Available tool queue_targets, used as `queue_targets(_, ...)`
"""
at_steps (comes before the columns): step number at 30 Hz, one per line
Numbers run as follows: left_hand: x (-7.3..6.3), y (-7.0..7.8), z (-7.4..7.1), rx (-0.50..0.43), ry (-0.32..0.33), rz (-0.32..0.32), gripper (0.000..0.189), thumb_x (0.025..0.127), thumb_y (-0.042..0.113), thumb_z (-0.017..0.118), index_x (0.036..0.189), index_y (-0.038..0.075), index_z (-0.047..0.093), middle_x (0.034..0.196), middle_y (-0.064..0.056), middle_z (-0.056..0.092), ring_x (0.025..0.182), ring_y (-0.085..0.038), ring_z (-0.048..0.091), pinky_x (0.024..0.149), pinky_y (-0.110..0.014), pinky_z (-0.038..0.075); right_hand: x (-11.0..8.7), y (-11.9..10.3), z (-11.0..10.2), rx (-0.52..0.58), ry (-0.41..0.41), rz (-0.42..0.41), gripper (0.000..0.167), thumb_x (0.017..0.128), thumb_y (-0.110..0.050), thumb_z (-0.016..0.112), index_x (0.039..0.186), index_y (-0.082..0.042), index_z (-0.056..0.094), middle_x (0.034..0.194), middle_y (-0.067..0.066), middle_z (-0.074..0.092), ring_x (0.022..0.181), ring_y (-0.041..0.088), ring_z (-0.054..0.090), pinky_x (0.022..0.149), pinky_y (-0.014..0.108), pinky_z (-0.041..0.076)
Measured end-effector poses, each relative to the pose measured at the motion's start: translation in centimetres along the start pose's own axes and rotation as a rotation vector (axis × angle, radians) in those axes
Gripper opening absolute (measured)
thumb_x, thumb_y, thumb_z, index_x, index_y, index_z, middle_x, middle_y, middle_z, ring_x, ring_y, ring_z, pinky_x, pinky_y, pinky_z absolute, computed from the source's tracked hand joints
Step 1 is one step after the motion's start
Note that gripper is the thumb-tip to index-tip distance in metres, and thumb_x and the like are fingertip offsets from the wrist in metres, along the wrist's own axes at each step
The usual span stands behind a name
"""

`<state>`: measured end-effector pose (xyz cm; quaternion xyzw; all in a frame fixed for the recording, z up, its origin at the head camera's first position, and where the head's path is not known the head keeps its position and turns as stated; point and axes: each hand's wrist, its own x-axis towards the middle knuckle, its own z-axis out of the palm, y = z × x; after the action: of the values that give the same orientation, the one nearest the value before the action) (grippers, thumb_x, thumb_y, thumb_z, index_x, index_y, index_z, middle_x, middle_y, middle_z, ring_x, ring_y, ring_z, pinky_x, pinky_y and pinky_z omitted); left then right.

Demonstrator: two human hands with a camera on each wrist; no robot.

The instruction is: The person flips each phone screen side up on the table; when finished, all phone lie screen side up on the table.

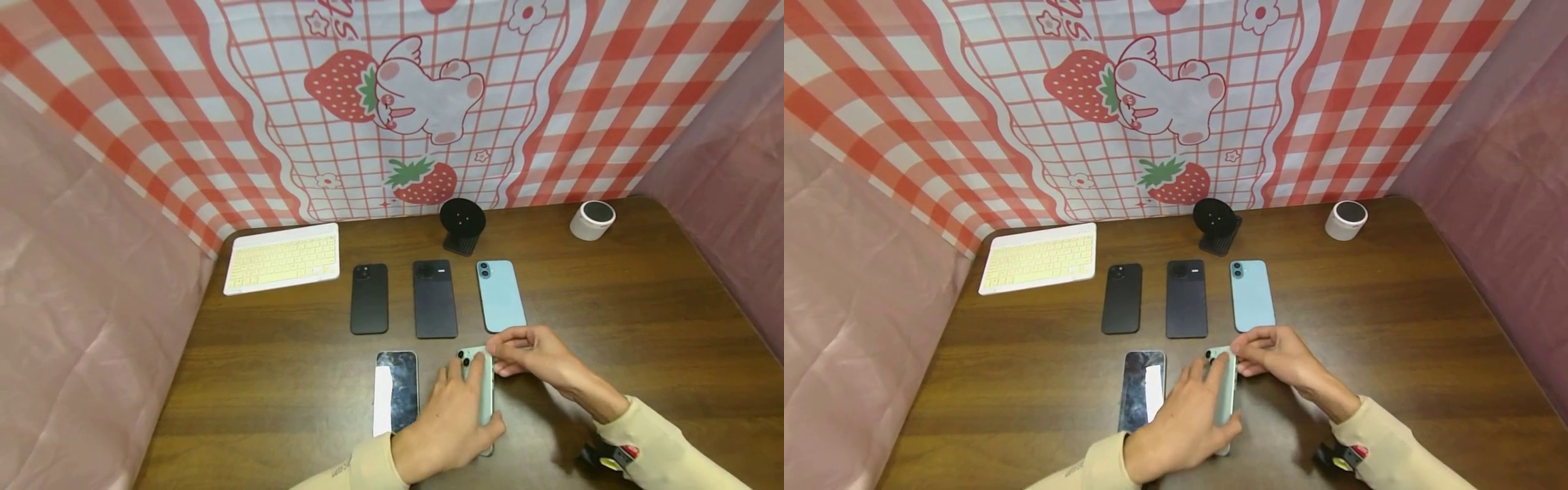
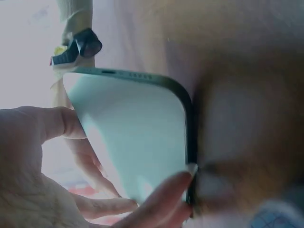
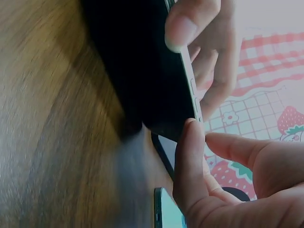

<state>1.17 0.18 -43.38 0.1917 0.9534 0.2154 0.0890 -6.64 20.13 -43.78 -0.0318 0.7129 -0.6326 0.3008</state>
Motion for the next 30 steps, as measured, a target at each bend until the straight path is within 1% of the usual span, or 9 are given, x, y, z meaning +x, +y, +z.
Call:
queue_targets(2, 0.1, -0.4, -0.3, -0.047, -0.012, -0.011, 0.086, 0.089, 0.042, 0.074, 0.158, 0.009, 0.036, 0.136, -0.023, 0.056, 0.115, -0.035, 0.064, 0.091, -0.041, 0.060, -0.1, -0.1, 0.0, 0.038, -0.028, -0.005, 0.041, 0.105, -0.010, 0.059, 0.128, 0.023, 0.054, 0.097, 0.003, 0.076, 0.082, 0.009, 0.075, 0.078, 0.027, 0.063)
queue_targets(5, 0.1, -0.9, -0.7, -0.106, -0.034, -0.024, 0.086, 0.089, 0.042, 0.073, 0.160, 0.010, 0.035, 0.136, -0.020, 0.056, 0.110, -0.030, 0.065, 0.086, -0.038, 0.059, -0.1, -0.2, 0.2, 0.075, -0.050, 0.002, 0.042, 0.105, -0.008, 0.055, 0.132, 0.024, 0.050, 0.100, 0.004, 0.074, 0.085, 0.010, 0.076, 0.080, 0.026, 0.063)
queue_targets(10, 0.1, -1.5, -1.1, -0.222, -0.079, -0.051, 0.086, 0.089, 0.041, 0.072, 0.161, 0.013, 0.034, 0.134, -0.012, 0.056, 0.098, -0.019, 0.061, 0.076, -0.028, 0.054, 0.0, 0.1, 0.5, 0.091, -0.078, 0.010, 0.046, 0.102, -0.005, 0.058, 0.135, 0.024, 0.046, 0.103, 0.007, 0.078, 0.086, 0.011, 0.076, 0.081, 0.026, 0.063)
queue_targets(14, 0.1, -1.8, -1.2, -0.306, -0.110, -0.057, 0.084, 0.089, 0.040, 0.072, 0.160, 0.015, 0.034, 0.134, -0.008, 0.056, 0.097, -0.015, 0.059, 0.076, -0.026, 0.052, 0.2, 0.6, 0.8, 0.068, -0.099, 0.006, 0.046, 0.102, -0.005, 0.060, 0.135, 0.024, 0.047, 0.111, 0.013, 0.077, 0.087, 0.011, 0.076, 0.082, 0.027, 0.063)
queue_targets(17, 0.2, -2.1, -1.3, -0.364, -0.115, -0.037, 0.080, 0.089, 0.036, 0.072, 0.158, 0.014, 0.037, 0.134, -0.006, 0.057, 0.101, -0.011, 0.058, 0.081, -0.024, 0.051, 0.2, 0.9, 0.9, 0.045, -0.119, -0.003, 0.044, 0.102, -0.004, 0.060, 0.134, 0.025, 0.048, 0.115, 0.022, 0.075, 0.089, 0.013, 0.076, 0.083, 0.029, 0.063)
queue_targets(21, 0.3, -2.7, -1.5, -0.484, -0.108, 0.005, 0.074, 0.089, 0.026, 0.071, 0.154, 0.011, 0.040, 0.130, -0.005, 0.060, 0.095, -0.004, 0.060, 0.079, -0.019, 0.051, 0.3, 1.3, 1.0, 0.024, -0.125, -0.007, 0.046, 0.102, -0.003, 0.062, 0.136, 0.025, 0.047, 0.120, 0.031, 0.072, 0.092, 0.016, 0.077, 0.084, 0.031, 0.063)
queue_targets(24, 0.3, -3.1, -1.5, -0.580, -0.103, 0.041, 0.071, 0.087, 0.015, 0.071, 0.152, 0.009, 0.041, 0.127, -0.009, 0.064, 0.084, 0.001, 0.061, 0.071, -0.016, 0.051, 0.3, 1.4, 1.1, -0.004, -0.099, -0.017, 0.049, 0.102, -0.005, 0.064, 0.137, 0.024, 0.048, 0.122, 0.033, 0.070, 0.093, 0.018, 0.078, 0.084, 0.031, 0.063)
queue_targets(27, 0.4, -3.4, -1.6, -0.652, -0.094, 0.066, 0.070, 0.086, 0.007, 0.071, 0.149, 0.006, 0.042, 0.128, -0.016, 0.067, 0.080, 0.005, 0.063, 0.068, -0.015, 0.052, 0.3, 1.4, 1.2, -0.038, -0.059, -0.025, 0.049, 0.101, -0.007, 0.066, 0.137, 0.023, 0.050, 0.119, 0.031, 0.071, 0.092, 0.020, 0.078, 0.083, 0.032, 0.063)
queue_targets(30, 0.5, -3.8, -1.7, -0.704, -0.084, 0.069, 0.069, 0.086, 0.003, 0.071, 0.148, 0.006, 0.042, 0.129, -0.020, 0.067, 0.078, 0.006, 0.065, 0.066, -0.016, 0.054, 0.3, 1.5, 1.3, -0.063, -0.028, -0.032, 0.049, 0.100, -0.009, 0.068, 0.134, 0.022, 0.053, 0.113, 0.028, 0.072, 0.090, 0.022, 0.078, 0.082, 0.032, 0.063)
